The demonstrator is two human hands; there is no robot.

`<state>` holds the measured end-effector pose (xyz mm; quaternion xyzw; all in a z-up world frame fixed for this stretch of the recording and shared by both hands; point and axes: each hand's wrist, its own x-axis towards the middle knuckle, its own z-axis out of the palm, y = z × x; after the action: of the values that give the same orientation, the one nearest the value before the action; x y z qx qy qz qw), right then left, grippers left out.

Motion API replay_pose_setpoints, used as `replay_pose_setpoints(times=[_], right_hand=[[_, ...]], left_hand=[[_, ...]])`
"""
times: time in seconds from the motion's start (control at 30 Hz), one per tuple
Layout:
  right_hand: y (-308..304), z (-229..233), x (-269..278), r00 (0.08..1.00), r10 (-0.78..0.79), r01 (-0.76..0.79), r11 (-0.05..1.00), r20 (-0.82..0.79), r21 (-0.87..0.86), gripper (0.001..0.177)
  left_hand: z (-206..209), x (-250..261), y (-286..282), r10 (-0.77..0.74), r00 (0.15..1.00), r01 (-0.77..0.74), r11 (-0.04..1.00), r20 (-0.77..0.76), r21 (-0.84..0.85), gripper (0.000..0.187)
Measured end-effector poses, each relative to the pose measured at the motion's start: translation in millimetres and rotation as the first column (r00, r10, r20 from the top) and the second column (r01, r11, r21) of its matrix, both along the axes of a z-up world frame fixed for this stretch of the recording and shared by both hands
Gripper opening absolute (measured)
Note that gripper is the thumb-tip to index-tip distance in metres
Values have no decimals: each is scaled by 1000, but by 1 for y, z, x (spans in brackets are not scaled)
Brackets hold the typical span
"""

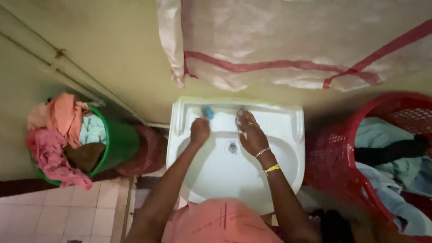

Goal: The person cleans the surface and edges of a white sink using a small blue sponge, wiping around the faucet and the basin.

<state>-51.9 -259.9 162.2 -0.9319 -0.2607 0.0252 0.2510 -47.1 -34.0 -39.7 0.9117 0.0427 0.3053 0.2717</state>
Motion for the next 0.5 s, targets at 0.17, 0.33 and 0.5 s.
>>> replay_pose_setpoints(times=[0.17, 0.33, 0.5], right_hand=[[-3, -2, 6, 999, 20, -22, 998, -35, -57, 71], [0, -1, 5, 999, 5, -6, 999, -41, -44, 70], [-2, 1, 0, 997, 4, -2, 1000, -80, 17, 77]], left_hand=[[-2, 24, 19, -366, 916, -362, -583, -164, -727, 36], [-2, 38, 48, -118, 992, -129, -897, -51, -423, 42], [4, 36, 26, 101, 994, 69, -852, -33, -519, 39]])
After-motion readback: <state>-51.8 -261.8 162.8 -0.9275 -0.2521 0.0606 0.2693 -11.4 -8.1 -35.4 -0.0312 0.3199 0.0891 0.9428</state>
